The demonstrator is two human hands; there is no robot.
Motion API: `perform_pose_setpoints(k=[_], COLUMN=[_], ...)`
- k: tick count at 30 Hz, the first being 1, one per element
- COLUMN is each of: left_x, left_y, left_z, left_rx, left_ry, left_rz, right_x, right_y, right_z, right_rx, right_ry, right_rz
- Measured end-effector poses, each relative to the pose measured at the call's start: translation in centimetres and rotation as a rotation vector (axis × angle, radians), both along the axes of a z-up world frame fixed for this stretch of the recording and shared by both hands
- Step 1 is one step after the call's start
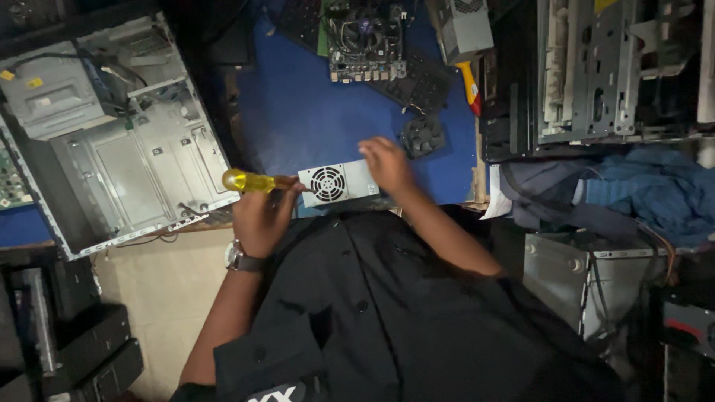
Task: The person removes a power supply unit from a computer case and uses a screwdriver to unscrew and remove the fan from the unit. The person then reattaches the fan and secures it with screws.
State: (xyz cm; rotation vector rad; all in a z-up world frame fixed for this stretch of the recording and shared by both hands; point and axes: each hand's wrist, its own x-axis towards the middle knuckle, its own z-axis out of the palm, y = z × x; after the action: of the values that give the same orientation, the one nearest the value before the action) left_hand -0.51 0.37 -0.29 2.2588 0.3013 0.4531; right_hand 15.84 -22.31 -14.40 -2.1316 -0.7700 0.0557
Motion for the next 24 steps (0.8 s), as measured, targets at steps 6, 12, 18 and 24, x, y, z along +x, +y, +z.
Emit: perform_pose_setpoints(k=[6,12,18,24], left_x=[-1.3,-1.6,-1.6,-2.1], left_y=[0.3,0.1,-0.4,-0.7], left_z=[-1.2,-2.2,-1.9,-1.9], left_rx=[0.07,0.086,0.034,-0.011], left_ry=[0.038,0.0,-0.037,-0.008], left_rz=[0.043,0.086,0.052,0.041], right_x=[-0.8,-3.0,-1.7,-2.5], right_y=[-6.3,-7.7,-6.0,-6.1], right_z=[-3.0,-6.7,-8.8,-10.4], right_rx=[-0.146,-0.149,-0.15,-0.1], right_ry=[0.011,0.039,0.103,-0.033], right_rz=[-0.161,-0.243,-0.312,-0.357])
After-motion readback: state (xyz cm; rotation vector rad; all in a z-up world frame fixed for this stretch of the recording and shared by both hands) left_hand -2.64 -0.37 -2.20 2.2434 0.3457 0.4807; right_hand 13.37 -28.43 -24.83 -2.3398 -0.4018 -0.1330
